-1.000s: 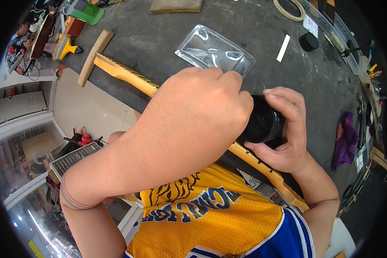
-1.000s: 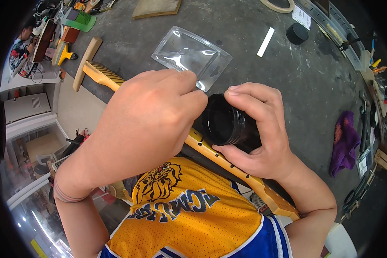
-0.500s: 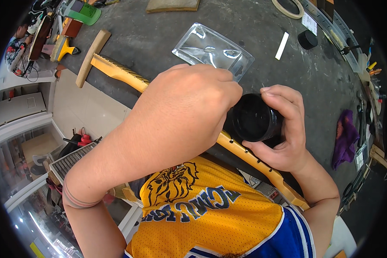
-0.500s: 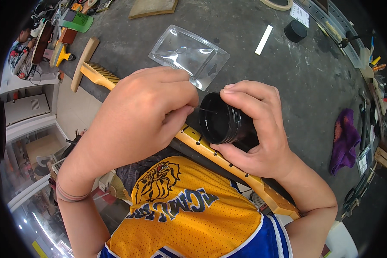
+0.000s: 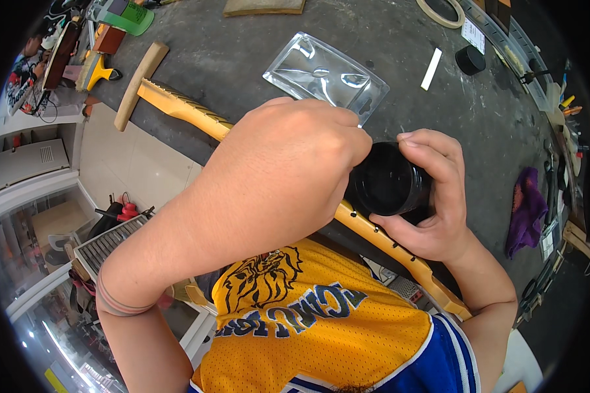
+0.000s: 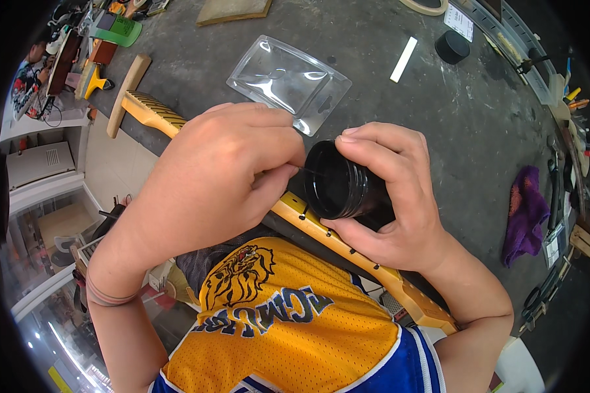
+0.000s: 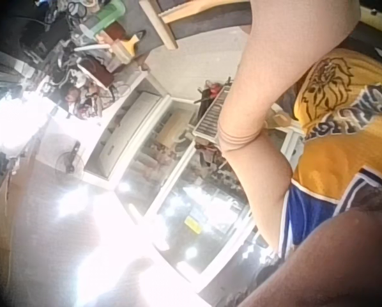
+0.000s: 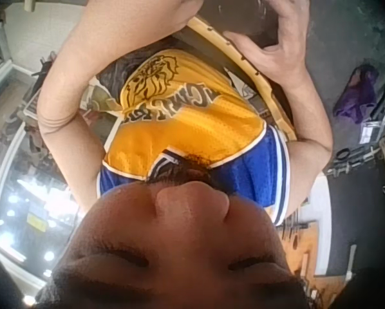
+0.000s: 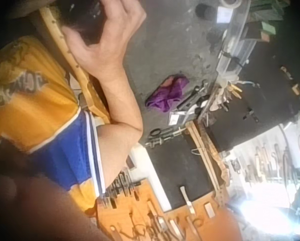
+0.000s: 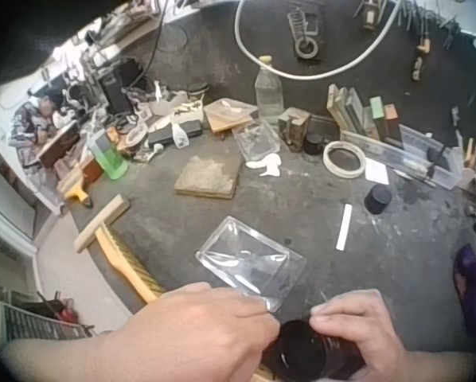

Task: The person dips a needle into a container of liquid, applies dots along the side of a guitar neck, and brushes the guitar neck with a hand brush.

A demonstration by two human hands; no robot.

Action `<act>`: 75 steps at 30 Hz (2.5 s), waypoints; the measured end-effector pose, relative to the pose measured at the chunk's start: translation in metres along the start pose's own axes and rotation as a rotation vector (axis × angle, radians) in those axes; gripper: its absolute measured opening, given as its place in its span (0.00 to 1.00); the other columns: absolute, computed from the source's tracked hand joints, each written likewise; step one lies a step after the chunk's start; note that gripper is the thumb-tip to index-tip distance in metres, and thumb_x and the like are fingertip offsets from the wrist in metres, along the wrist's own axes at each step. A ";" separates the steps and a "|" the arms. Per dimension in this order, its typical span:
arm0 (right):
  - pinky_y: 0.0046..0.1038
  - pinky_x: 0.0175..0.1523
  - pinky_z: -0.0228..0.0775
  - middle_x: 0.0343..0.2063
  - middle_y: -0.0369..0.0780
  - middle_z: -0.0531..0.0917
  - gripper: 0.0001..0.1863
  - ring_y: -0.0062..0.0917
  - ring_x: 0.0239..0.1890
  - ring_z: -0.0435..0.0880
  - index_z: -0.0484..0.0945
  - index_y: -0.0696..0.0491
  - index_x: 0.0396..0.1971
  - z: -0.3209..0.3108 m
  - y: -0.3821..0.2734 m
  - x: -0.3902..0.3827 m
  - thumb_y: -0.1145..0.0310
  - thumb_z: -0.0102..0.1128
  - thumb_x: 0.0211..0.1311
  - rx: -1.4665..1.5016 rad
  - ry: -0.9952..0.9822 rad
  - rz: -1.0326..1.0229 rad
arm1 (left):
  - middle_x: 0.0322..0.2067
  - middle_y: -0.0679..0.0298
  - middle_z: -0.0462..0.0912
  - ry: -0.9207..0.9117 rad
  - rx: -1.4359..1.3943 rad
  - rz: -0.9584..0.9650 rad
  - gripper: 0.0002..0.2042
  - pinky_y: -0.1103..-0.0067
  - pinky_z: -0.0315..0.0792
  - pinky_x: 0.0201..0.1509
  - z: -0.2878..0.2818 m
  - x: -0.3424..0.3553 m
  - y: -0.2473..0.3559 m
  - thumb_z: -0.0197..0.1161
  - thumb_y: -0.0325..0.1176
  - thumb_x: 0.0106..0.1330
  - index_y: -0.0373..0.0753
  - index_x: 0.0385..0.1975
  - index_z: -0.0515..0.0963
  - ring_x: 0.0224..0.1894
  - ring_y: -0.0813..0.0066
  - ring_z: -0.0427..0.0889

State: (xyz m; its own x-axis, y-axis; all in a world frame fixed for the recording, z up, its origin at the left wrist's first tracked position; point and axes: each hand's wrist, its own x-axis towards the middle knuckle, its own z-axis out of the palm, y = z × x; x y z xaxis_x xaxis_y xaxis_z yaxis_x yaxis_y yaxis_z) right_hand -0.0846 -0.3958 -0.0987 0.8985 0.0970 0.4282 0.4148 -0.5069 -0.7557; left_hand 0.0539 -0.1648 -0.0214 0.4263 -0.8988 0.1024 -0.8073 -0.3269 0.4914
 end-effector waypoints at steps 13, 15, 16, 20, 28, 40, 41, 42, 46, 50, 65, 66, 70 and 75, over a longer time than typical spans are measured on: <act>0.41 0.71 0.69 0.66 0.47 0.80 0.46 0.42 0.67 0.79 0.79 0.54 0.71 -0.001 0.000 0.000 0.70 0.87 0.47 0.004 0.002 -0.013 | 0.28 0.57 0.82 0.042 -0.183 -0.065 0.05 0.61 0.77 0.43 -0.001 -0.005 -0.005 0.73 0.22 0.63 0.35 0.32 0.82 0.36 0.49 0.84; 0.41 0.71 0.69 0.65 0.47 0.80 0.46 0.42 0.67 0.79 0.79 0.54 0.71 0.000 0.001 -0.001 0.70 0.87 0.47 0.004 0.005 -0.016 | 0.29 0.57 0.82 0.052 -0.131 -0.048 0.04 0.61 0.77 0.44 0.001 -0.005 -0.003 0.72 0.22 0.62 0.35 0.32 0.82 0.36 0.50 0.84; 0.41 0.71 0.69 0.65 0.47 0.81 0.46 0.42 0.67 0.79 0.79 0.54 0.71 0.000 0.001 -0.001 0.70 0.87 0.46 0.006 0.007 -0.020 | 0.30 0.57 0.82 0.044 -0.096 -0.038 0.04 0.61 0.77 0.46 0.001 -0.005 -0.001 0.72 0.22 0.62 0.36 0.32 0.82 0.37 0.50 0.84; 0.41 0.71 0.69 0.65 0.47 0.81 0.46 0.42 0.66 0.79 0.79 0.54 0.71 0.000 0.000 -0.001 0.70 0.87 0.46 -0.007 0.003 -0.016 | 0.32 0.58 0.82 0.008 -0.037 -0.029 0.04 0.61 0.76 0.49 0.002 -0.004 0.002 0.71 0.22 0.62 0.36 0.33 0.82 0.39 0.50 0.84; 0.40 0.71 0.69 0.65 0.47 0.80 0.46 0.42 0.66 0.79 0.79 0.54 0.71 -0.001 0.000 -0.002 0.69 0.88 0.47 0.002 0.006 -0.002 | 0.28 0.57 0.81 0.033 -0.143 -0.038 0.04 0.62 0.76 0.45 0.005 -0.003 -0.002 0.72 0.22 0.62 0.35 0.31 0.82 0.34 0.51 0.83; 0.41 0.72 0.69 0.66 0.47 0.80 0.47 0.42 0.67 0.78 0.78 0.54 0.71 -0.002 0.002 0.000 0.71 0.87 0.46 0.010 -0.011 -0.005 | 0.25 0.63 0.79 0.081 -0.492 -0.178 0.03 0.73 0.72 0.34 -0.008 -0.017 -0.004 0.70 0.18 0.61 0.33 0.30 0.83 0.29 0.71 0.80; 0.41 0.72 0.69 0.66 0.47 0.80 0.47 0.42 0.67 0.78 0.78 0.54 0.71 -0.002 0.001 0.000 0.71 0.87 0.46 0.013 -0.010 -0.002 | 0.25 0.65 0.79 0.099 -0.520 -0.219 0.03 0.74 0.71 0.34 -0.011 -0.020 -0.002 0.70 0.18 0.60 0.33 0.30 0.83 0.29 0.73 0.78; 0.41 0.72 0.69 0.66 0.47 0.80 0.47 0.43 0.67 0.78 0.78 0.55 0.71 -0.001 0.002 -0.001 0.71 0.87 0.46 0.012 -0.010 0.001 | 0.25 0.65 0.79 0.095 -0.521 -0.222 0.03 0.74 0.71 0.34 -0.014 -0.024 -0.002 0.70 0.18 0.60 0.33 0.30 0.83 0.29 0.73 0.78; 0.41 0.72 0.71 0.65 0.48 0.80 0.47 0.43 0.68 0.78 0.78 0.57 0.71 0.001 0.002 0.000 0.72 0.87 0.45 0.022 -0.002 -0.009 | 0.26 0.65 0.80 0.164 -0.515 -0.234 0.03 0.76 0.67 0.33 -0.019 -0.043 -0.001 0.70 0.19 0.56 0.32 0.28 0.82 0.29 0.74 0.76; 0.40 0.71 0.72 0.65 0.49 0.81 0.47 0.44 0.68 0.78 0.78 0.59 0.71 0.002 0.002 0.001 0.73 0.87 0.44 0.028 -0.006 -0.019 | 0.26 0.63 0.80 0.228 -0.466 -0.274 0.04 0.76 0.67 0.33 -0.015 -0.062 0.000 0.69 0.19 0.54 0.32 0.27 0.82 0.29 0.73 0.75; 0.41 0.72 0.73 0.65 0.50 0.81 0.48 0.44 0.69 0.79 0.77 0.59 0.72 0.004 0.001 -0.001 0.75 0.86 0.45 0.033 -0.012 0.003 | 0.27 0.63 0.81 0.251 -0.330 -0.185 0.05 0.76 0.68 0.33 0.005 -0.072 -0.004 0.69 0.17 0.54 0.33 0.28 0.82 0.29 0.72 0.76; 0.41 0.73 0.73 0.65 0.50 0.80 0.48 0.44 0.69 0.79 0.77 0.58 0.72 0.003 0.001 0.000 0.75 0.86 0.45 0.029 -0.016 -0.003 | 0.27 0.63 0.81 0.251 -0.331 -0.187 0.05 0.76 0.68 0.33 0.005 -0.072 -0.004 0.69 0.17 0.54 0.33 0.28 0.82 0.29 0.72 0.76; 0.40 0.73 0.73 0.65 0.50 0.80 0.48 0.44 0.69 0.79 0.77 0.58 0.72 0.004 0.002 0.000 0.76 0.86 0.44 0.031 -0.014 -0.012 | 0.27 0.63 0.81 0.250 -0.299 -0.151 0.06 0.76 0.68 0.33 0.006 -0.072 -0.006 0.69 0.17 0.53 0.33 0.28 0.81 0.28 0.73 0.76; 0.40 0.73 0.73 0.66 0.49 0.80 0.48 0.44 0.69 0.78 0.77 0.58 0.72 0.003 0.002 0.000 0.76 0.86 0.44 0.029 -0.022 -0.008 | 0.26 0.63 0.80 0.254 -0.352 -0.201 0.06 0.76 0.68 0.33 0.004 -0.071 -0.005 0.69 0.16 0.53 0.33 0.28 0.81 0.28 0.72 0.76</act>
State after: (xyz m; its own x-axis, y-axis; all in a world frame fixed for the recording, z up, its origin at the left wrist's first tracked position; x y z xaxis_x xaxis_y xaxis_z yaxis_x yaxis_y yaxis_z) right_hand -0.0830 -0.3944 -0.1017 0.8978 0.1199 0.4237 0.4259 -0.4809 -0.7664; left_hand 0.0265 -0.1006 -0.0345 0.6816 -0.7135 0.1622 -0.5299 -0.3285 0.7818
